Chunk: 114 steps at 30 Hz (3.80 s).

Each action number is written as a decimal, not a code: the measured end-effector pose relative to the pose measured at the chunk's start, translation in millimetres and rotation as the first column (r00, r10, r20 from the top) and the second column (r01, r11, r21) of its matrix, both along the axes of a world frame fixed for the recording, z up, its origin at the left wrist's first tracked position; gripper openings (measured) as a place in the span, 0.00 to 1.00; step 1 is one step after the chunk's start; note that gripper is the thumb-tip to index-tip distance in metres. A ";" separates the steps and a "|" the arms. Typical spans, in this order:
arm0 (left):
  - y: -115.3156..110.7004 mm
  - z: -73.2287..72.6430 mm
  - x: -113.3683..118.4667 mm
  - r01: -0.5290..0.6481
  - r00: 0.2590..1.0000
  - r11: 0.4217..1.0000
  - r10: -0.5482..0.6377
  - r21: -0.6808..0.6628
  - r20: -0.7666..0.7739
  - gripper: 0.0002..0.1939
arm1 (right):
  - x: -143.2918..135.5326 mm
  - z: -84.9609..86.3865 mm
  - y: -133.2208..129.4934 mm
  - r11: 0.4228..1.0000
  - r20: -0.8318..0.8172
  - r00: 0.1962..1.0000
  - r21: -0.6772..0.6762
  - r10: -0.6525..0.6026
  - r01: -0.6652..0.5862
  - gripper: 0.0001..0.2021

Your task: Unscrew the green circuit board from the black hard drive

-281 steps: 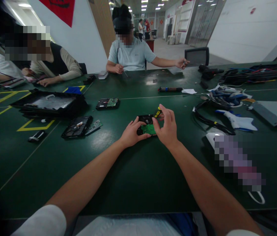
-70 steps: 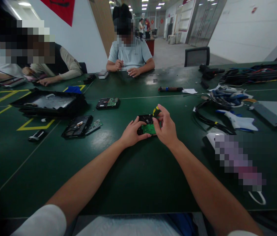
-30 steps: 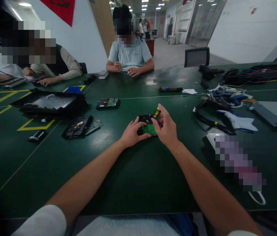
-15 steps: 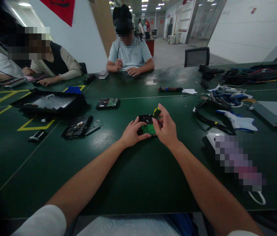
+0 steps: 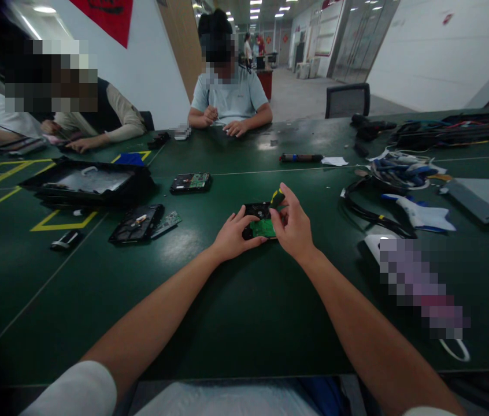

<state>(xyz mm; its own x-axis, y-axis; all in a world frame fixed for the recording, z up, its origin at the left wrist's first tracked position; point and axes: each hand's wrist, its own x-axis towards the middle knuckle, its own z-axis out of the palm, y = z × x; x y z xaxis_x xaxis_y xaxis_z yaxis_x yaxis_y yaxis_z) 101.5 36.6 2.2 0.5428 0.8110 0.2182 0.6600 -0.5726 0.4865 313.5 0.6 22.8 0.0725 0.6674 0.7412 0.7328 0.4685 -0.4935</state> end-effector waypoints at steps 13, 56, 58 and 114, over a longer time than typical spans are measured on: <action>-0.9 3.1 -1.9 0.010 1.000 1.000 -0.010 -0.002 -0.017 0.33 | 0.3 1.0 -1.2 1.000 0.010 1.000 -0.004 0.005 -0.005 0.33; 1.8 1.9 -3.9 0.042 0.998 0.999 -0.042 0.004 -0.036 0.33 | 0.9 -2.6 0.7 0.999 -0.010 1.000 0.030 -0.024 0.024 0.32; 1.7 2.4 -3.8 0.045 0.998 0.999 -0.045 0.010 -0.034 0.33 | 0.8 -2.2 0.6 0.999 -0.002 1.000 0.039 -0.027 0.027 0.32; 0.5 4.1 -3.7 0.039 0.999 0.999 -0.040 -0.012 -0.027 0.32 | 0.4 -4.2 -0.7 0.997 -0.077 0.995 -0.049 0.063 -0.067 0.34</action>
